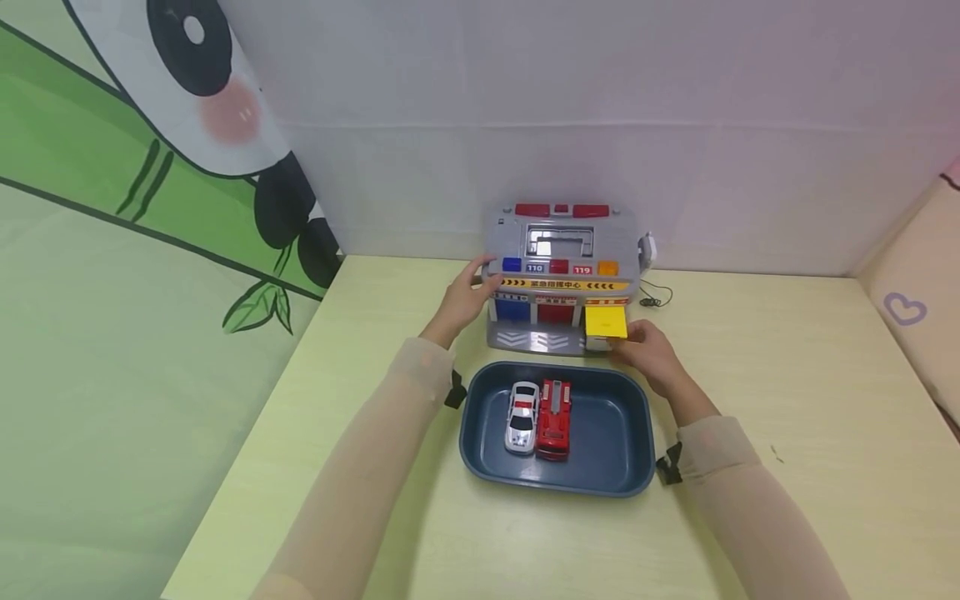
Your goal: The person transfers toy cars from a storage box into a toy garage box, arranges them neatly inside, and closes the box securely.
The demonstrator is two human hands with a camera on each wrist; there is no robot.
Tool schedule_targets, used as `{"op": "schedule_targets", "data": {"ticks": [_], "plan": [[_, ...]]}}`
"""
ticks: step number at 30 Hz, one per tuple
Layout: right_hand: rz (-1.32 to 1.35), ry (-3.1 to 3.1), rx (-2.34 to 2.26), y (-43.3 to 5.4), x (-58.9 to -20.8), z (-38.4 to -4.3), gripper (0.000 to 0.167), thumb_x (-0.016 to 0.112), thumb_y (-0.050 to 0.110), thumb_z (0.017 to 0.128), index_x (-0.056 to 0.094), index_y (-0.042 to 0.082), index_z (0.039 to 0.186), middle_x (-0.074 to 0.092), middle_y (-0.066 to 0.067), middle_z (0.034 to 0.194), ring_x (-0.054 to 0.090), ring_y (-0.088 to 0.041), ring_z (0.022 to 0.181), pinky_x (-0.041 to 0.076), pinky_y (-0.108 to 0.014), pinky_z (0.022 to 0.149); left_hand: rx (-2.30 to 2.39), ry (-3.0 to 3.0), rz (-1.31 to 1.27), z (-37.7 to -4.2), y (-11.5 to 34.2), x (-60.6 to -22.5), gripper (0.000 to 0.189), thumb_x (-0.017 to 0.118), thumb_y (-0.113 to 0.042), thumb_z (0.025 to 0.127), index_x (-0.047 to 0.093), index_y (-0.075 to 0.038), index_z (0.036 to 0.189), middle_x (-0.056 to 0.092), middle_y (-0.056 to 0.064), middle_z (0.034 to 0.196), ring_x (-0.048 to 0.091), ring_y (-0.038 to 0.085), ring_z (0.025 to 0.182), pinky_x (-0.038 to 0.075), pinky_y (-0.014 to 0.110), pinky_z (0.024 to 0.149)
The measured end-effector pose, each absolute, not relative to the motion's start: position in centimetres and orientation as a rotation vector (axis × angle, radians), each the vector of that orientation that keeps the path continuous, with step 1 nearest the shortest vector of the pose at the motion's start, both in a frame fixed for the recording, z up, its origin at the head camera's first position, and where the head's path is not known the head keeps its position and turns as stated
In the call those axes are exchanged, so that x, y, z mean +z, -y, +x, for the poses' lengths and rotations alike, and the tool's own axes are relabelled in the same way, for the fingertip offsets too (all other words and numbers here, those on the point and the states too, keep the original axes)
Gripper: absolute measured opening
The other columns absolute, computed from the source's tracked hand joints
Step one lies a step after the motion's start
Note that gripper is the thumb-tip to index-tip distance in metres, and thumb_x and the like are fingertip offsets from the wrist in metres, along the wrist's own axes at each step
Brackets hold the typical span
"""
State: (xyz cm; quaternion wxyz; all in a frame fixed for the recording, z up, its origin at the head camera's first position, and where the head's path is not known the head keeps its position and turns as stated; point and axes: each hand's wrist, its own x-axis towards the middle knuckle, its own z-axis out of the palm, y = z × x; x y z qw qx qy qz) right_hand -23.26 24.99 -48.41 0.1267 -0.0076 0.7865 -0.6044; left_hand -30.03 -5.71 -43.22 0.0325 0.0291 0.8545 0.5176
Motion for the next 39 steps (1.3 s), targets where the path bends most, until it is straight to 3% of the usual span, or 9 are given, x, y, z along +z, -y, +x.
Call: {"op": "schedule_targets", "data": {"ticks": [6, 15, 28, 32, 35, 39], "plan": [[-0.069, -2.366, -1.642, -25.43, -48.57, -22.93, 0.055, 0.061, 0.02, 0.097, 0.041, -0.014, 0.134, 0.04, -0.033, 0.139, 0.041, -0.043, 0.122, 0.036, -0.052, 0.104, 1.598, -2.624, 0.091, -30.06, 5.69, -43.28, 0.05, 0.055, -0.042, 0.099, 0.042, -0.028, 0.146, 0.049, 0.014, 0.141, 0.051, 0.031, 0.123, 0.046, 0.048, 0.096], [-0.069, -2.395, -1.588, -25.36, -48.52, -22.92, 0.053, 0.058, 0.019, 0.098, 0.044, -0.015, 0.136, 0.049, -0.032, 0.133, 0.051, -0.039, 0.116, 0.042, -0.049, 0.1, 1.605, -2.613, 0.08, -30.16, 5.7, -43.38, 0.05, 0.055, -0.042, 0.099, 0.042, -0.028, 0.146, 0.048, 0.012, 0.143, 0.049, 0.03, 0.125, 0.045, 0.047, 0.097], [-0.129, -2.371, -1.564, -25.25, -48.65, -23.45, 0.056, 0.057, 0.008, 0.097, 0.034, -0.012, 0.144, 0.043, -0.034, 0.137, 0.044, -0.043, 0.12, 0.037, -0.055, 0.102, 1.587, -2.618, 0.085, -30.07, 5.61, -43.24, 0.05, 0.055, -0.043, 0.099, 0.042, -0.029, 0.146, 0.048, 0.012, 0.143, 0.049, 0.031, 0.126, 0.045, 0.048, 0.097], [-0.138, -2.31, -1.602, -25.23, -48.5, -23.31, 0.056, 0.049, 0.013, 0.101, 0.027, -0.008, 0.148, 0.04, -0.034, 0.139, 0.046, -0.045, 0.12, 0.042, -0.051, 0.1, 1.597, -2.618, 0.082, -30.07, 5.61, -43.26, 0.05, 0.055, -0.043, 0.099, 0.043, -0.029, 0.145, 0.048, 0.012, 0.143, 0.049, 0.03, 0.125, 0.045, 0.048, 0.097], [-0.137, -2.242, -1.657, -25.22, -48.42, -23.21, 0.057, 0.036, 0.027, 0.107, 0.021, -0.006, 0.151, 0.036, -0.034, 0.141, 0.044, -0.047, 0.123, 0.044, -0.047, 0.098, 1.605, -2.621, 0.077, -30.12, 5.62, -43.3, 0.05, 0.055, -0.042, 0.099, 0.043, -0.029, 0.145, 0.049, 0.012, 0.142, 0.049, 0.031, 0.125, 0.045, 0.048, 0.097], [-0.167, -2.2, -1.722, -25.27, -48.5, -23.19, 0.067, 0.02, 0.045, 0.107, 0.018, -0.005, 0.152, 0.034, -0.035, 0.14, 0.043, -0.049, 0.123, 0.048, -0.04, 0.095, 1.609, -2.623, 0.072, -30.23, 5.59, -43.41, 0.05, 0.056, -0.043, 0.099, 0.043, -0.029, 0.145, 0.049, 0.012, 0.142, 0.049, 0.031, 0.125, 0.045, 0.049, 0.097]]}}
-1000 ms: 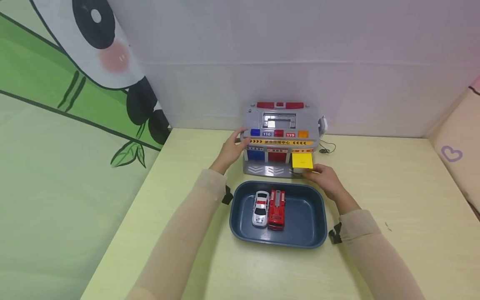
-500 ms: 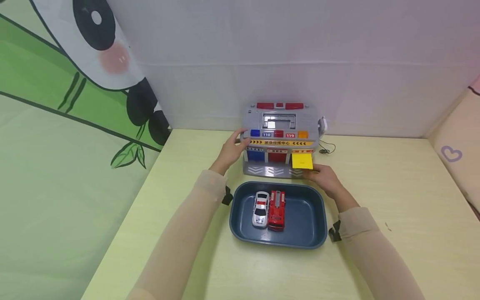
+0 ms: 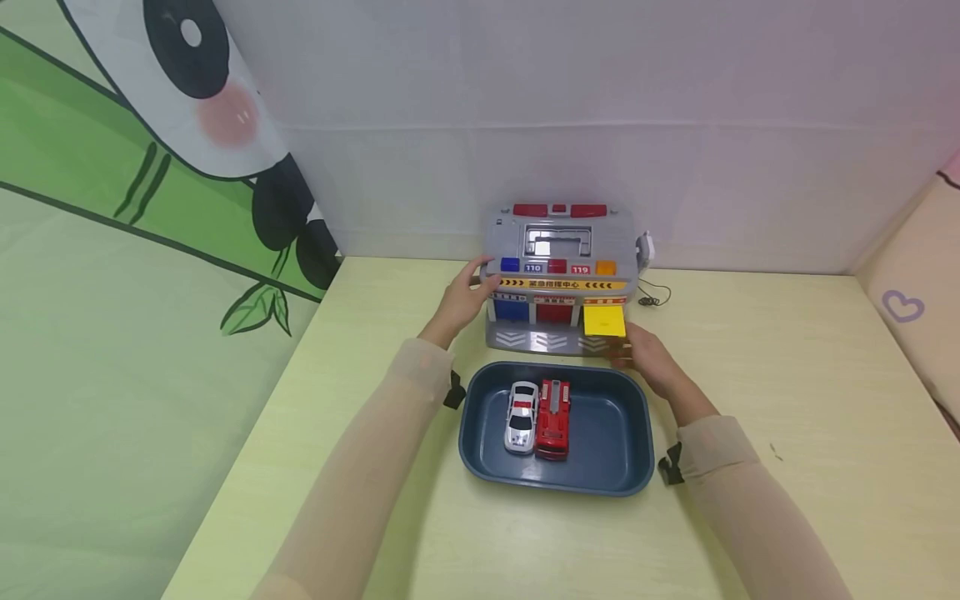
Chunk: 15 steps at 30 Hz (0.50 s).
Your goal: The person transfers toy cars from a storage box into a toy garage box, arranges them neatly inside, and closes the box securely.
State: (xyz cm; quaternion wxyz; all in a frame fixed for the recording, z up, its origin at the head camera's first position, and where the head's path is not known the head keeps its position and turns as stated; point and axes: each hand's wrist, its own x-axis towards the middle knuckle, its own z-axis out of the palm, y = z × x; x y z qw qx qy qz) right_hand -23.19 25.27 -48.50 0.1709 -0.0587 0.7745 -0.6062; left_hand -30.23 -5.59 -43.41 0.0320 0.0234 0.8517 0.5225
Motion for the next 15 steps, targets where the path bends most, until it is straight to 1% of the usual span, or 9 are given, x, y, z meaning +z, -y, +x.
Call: {"op": "schedule_targets", "data": {"ticks": [2, 4, 7, 11, 15], "plan": [[-0.184, -2.201, -1.737, -25.34, -48.54, -23.19, 0.071, 0.015, 0.049, 0.106, 0.019, -0.006, 0.151, 0.035, -0.036, 0.138, 0.043, -0.05, 0.122, 0.05, -0.036, 0.091, 1.61, -2.62, 0.071, -30.25, 5.56, -43.43, 0.05, 0.056, -0.043, 0.099, 0.043, -0.029, 0.145, 0.049, 0.012, 0.142, 0.049, 0.031, 0.125, 0.045, 0.049, 0.097], [-0.186, -2.206, -1.754, -25.38, -48.56, -23.14, 0.073, 0.013, 0.05, 0.105, 0.021, -0.007, 0.149, 0.037, -0.037, 0.137, 0.044, -0.05, 0.12, 0.051, -0.034, 0.089, 1.613, -2.618, 0.075, -30.25, 5.54, -43.44, 0.05, 0.056, -0.042, 0.099, 0.043, -0.029, 0.145, 0.049, 0.012, 0.142, 0.049, 0.031, 0.125, 0.045, 0.048, 0.097], [-0.197, -2.244, -1.755, -25.39, -48.45, -23.02, 0.073, 0.012, 0.049, 0.106, 0.023, -0.01, 0.147, 0.037, -0.038, 0.136, 0.045, -0.051, 0.12, 0.052, -0.037, 0.089, 1.612, -2.618, 0.077, -30.24, 5.52, -43.44, 0.05, 0.056, -0.042, 0.099, 0.043, -0.029, 0.145, 0.049, 0.012, 0.143, 0.049, 0.03, 0.126, 0.045, 0.048, 0.097], [-0.171, -2.332, -1.765, -25.42, -48.15, -22.85, 0.071, 0.019, 0.047, 0.106, 0.022, -0.011, 0.148, 0.038, -0.037, 0.136, 0.046, -0.053, 0.119, 0.05, -0.045, 0.091, 1.611, -2.62, 0.074, -30.26, 5.5, -43.44, 0.05, 0.055, -0.043, 0.099, 0.043, -0.029, 0.145, 0.049, 0.012, 0.142, 0.049, 0.031, 0.125, 0.045, 0.049, 0.097], [-0.116, -2.515, -1.711, -25.48, -47.97, -22.74, 0.068, 0.03, 0.045, 0.106, 0.027, -0.009, 0.147, 0.042, -0.034, 0.137, 0.052, -0.049, 0.114, 0.051, -0.046, 0.089, 1.606, -2.622, 0.064, -30.2, 5.47, -43.39, 0.049, 0.055, -0.043, 0.099, 0.043, -0.03, 0.145, 0.049, 0.011, 0.142, 0.049, 0.03, 0.125, 0.045, 0.048, 0.097]]}}
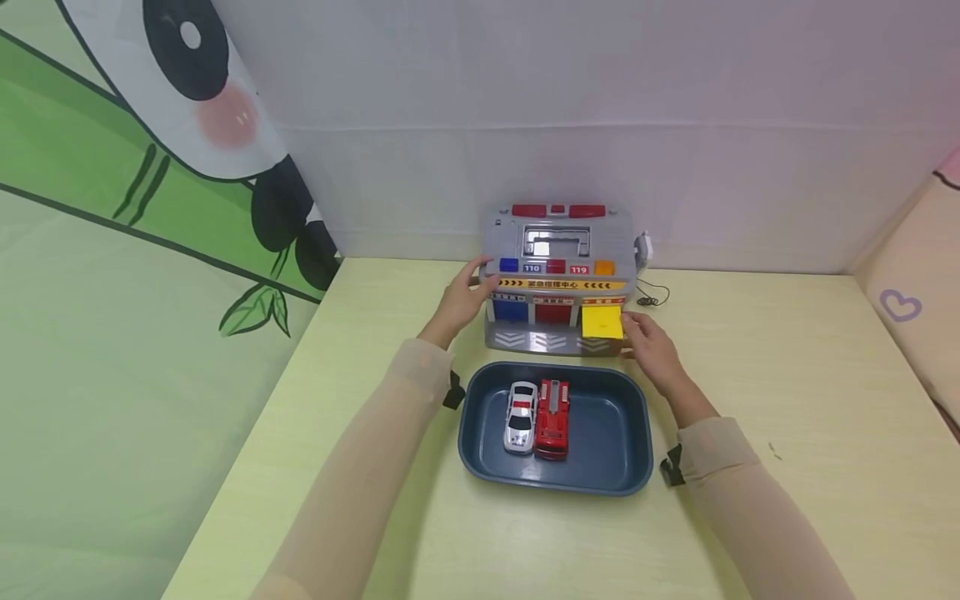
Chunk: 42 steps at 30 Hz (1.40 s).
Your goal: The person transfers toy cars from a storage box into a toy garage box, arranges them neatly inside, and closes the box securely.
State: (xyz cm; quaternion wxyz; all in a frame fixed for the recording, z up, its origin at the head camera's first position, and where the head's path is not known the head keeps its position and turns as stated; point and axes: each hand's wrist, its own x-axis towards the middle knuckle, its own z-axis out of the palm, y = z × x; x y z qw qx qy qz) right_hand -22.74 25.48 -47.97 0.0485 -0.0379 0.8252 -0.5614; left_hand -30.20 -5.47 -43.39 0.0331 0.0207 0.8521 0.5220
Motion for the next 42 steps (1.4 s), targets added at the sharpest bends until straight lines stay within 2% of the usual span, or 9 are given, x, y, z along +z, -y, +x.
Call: {"op": "schedule_targets", "data": {"ticks": [4, 10, 18, 22, 27, 34, 42], "plan": [[-0.084, -2.72, -1.604, -25.4, -47.8, -22.8, 0.062, 0.04, 0.041, 0.104, 0.034, -0.004, 0.145, 0.046, -0.03, 0.136, 0.055, -0.044, 0.112, 0.051, -0.047, 0.088, 1.599, -2.625, 0.062, -30.2, 5.5, -43.3, 0.049, 0.055, -0.043, 0.099, 0.043, -0.03, 0.145, 0.048, 0.011, 0.143, 0.049, 0.031, 0.126, 0.045, 0.049, 0.097], [-0.072, -2.844, -1.566, -24.9, -47.4, -22.9, 0.061, 0.052, 0.032, 0.101, 0.03, -0.002, 0.147, 0.045, -0.027, 0.139, 0.05, -0.045, 0.12, 0.044, -0.057, 0.094, 1.594, -2.62, 0.068, -30.1, 5.5, -43.2, 0.05, 0.055, -0.043, 0.099, 0.043, -0.029, 0.146, 0.047, 0.012, 0.145, 0.047, 0.031, 0.127, 0.045, 0.049, 0.097], [-0.119, -2.958, -1.461, -24.5, -46.8, -24.0, 0.079, 0.068, 0.016, 0.092, 0.019, 0.002, 0.152, 0.038, -0.028, 0.141, 0.045, -0.045, 0.121, 0.042, -0.056, 0.096, 1.586, -2.61, 0.062, -29.9, 5.5, -43.1, 0.05, 0.054, -0.044, 0.099, 0.042, -0.031, 0.146, 0.047, 0.012, 0.145, 0.047, 0.031, 0.127, 0.045, 0.049, 0.097], [-0.233, -3.076, -1.246, -24.3, -45.8, -25.0, 0.089, 0.074, 0.01, 0.086, 0.016, 0.002, 0.154, 0.027, -0.027, 0.15, 0.036, -0.046, 0.128, 0.036, -0.059, 0.101, 1.598, -2.606, 0.058, -30.0, 5.5, -43.2, 0.05, 0.055, -0.045, 0.099, 0.042, -0.031, 0.145, 0.047, 0.011, 0.144, 0.048, 0.031, 0.127, 0.045, 0.049, 0.098], [-0.338, -3.179, -0.949, -24.0, -44.8, -25.9, 0.093, 0.079, 0.007, 0.08, 0.02, -0.001, 0.152, 0.015, -0.023, 0.157, 0.02, -0.046, 0.138, 0.022, -0.057, 0.11, 1.597, -2.61, 0.063, -30.0, 5.6, -43.1, 0.051, 0.055, -0.044, 0.099, 0.042, -0.03, 0.146, 0.047, 0.011, 0.144, 0.048, 0.03, 0.127, 0.045, 0.048, 0.098], [-0.452, -3.327, -0.739, -23.5, -45.1, -27.0, 0.091, 0.085, 0.006, 0.073, 0.03, -0.006, 0.145, 0.029, -0.025, 0.148, 0.028, -0.045, 0.13, 0.026, -0.053, 0.11, 1.583, -2.613, 0.059, -30.0, 5.6, -43.2, 0.05, 0.054, -0.044, 0.099, 0.042, -0.03, 0.146, 0.046, 0.01, 0.145, 0.047, 0.03, 0.127, 0.045, 0.048, 0.098], [-0.485, -3.48, -0.595, -23.5, -45.7, -27.5, 0.089, 0.091, 0.012, 0.068, 0.038, -0.007, 0.137, 0.038, -0.025, 0.135, 0.037, -0.042, 0.121, 0.035, -0.057, 0.099, 1.593, -2.619, 0.059, -30.0, 5.5, -43.1, 0.05, 0.055, -0.043, 0.099, 0.042, -0.03, 0.146, 0.047, 0.01, 0.144, 0.048, 0.03, 0.127, 0.045, 0.048, 0.097]]}}
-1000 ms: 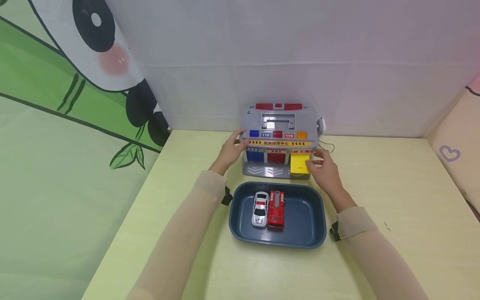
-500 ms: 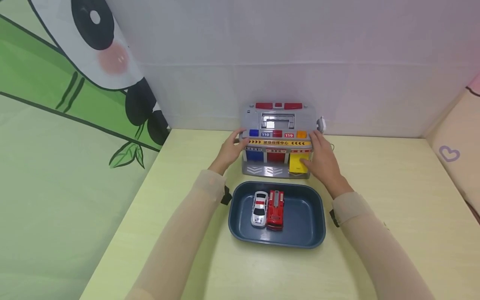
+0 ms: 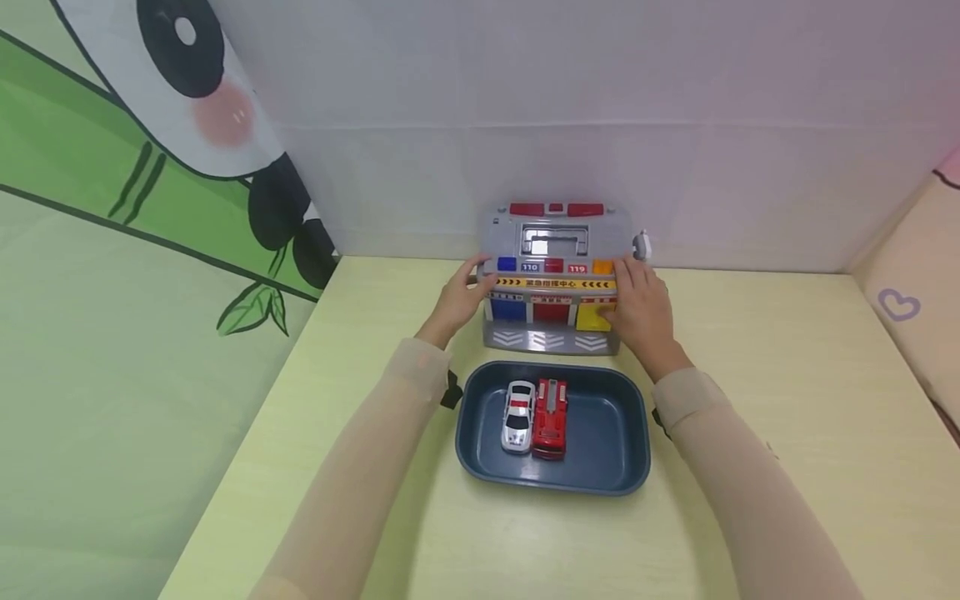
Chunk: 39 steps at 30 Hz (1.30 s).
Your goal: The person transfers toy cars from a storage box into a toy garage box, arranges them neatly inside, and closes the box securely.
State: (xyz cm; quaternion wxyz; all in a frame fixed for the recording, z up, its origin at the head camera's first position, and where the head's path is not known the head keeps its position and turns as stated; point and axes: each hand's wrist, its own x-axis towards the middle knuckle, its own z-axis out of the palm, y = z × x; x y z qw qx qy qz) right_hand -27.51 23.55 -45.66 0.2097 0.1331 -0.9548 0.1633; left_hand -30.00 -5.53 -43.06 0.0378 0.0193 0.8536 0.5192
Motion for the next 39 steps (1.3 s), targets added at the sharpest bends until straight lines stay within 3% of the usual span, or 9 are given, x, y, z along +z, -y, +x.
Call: {"op": "schedule_targets", "data": {"ticks": [8, 23, 34, 39], "plan": [[0.352, 2.65, 0.356, -23.5, -45.4, -27.7, 0.092, 0.092, 0.018, 0.067, 0.037, -0.007, 0.136, 0.039, -0.025, 0.132, 0.036, -0.041, 0.122, 0.036, -0.056, 0.097, 1.585, -2.629, 0.063, -30.3, 5.4, -42.8, 0.05, 0.054, -0.044, 0.099, 0.042, -0.031, 0.146, 0.047, 0.009, 0.145, 0.047, 0.03, 0.128, 0.045, 0.048, 0.098], [0.335, 2.629, 0.398, -23.3, -45.6, -27.6, 0.089, 0.09, 0.015, 0.069, 0.036, -0.006, 0.136, 0.038, -0.024, 0.132, 0.035, -0.041, 0.122, 0.036, -0.055, 0.096, 1.568, -2.621, 0.03, -30.3, 5.3, -42.9, 0.051, 0.054, -0.045, 0.099, 0.041, -0.032, 0.147, 0.046, 0.009, 0.146, 0.046, 0.029, 0.129, 0.043, 0.048, 0.099], [0.325, 2.723, 0.511, -22.4, -44.4, -27.4, 0.095, 0.09, 0.022, 0.07, 0.032, -0.003, 0.141, 0.037, -0.025, 0.137, 0.03, -0.043, 0.126, 0.026, -0.058, 0.103, 1.588, -2.612, 0.031, -30.0, 5.3, -43.1, 0.052, 0.054, -0.045, 0.099, 0.04, -0.031, 0.147, 0.046, 0.01, 0.145, 0.047, 0.03, 0.128, 0.043, 0.048, 0.099], [0.349, 2.752, 0.521, -21.6, -43.5, -27.5, 0.097, 0.09, 0.033, 0.068, 0.036, -0.003, 0.14, 0.039, -0.025, 0.137, 0.03, -0.044, 0.126, 0.023, -0.06, 0.103, 1.578, -2.613, 0.023, -29.9, 5.3, -43.0, 0.052, 0.053, -0.047, 0.099, 0.04, -0.032, 0.147, 0.046, 0.009, 0.145, 0.047, 0.03, 0.128, 0.043, 0.048, 0.099]]}}
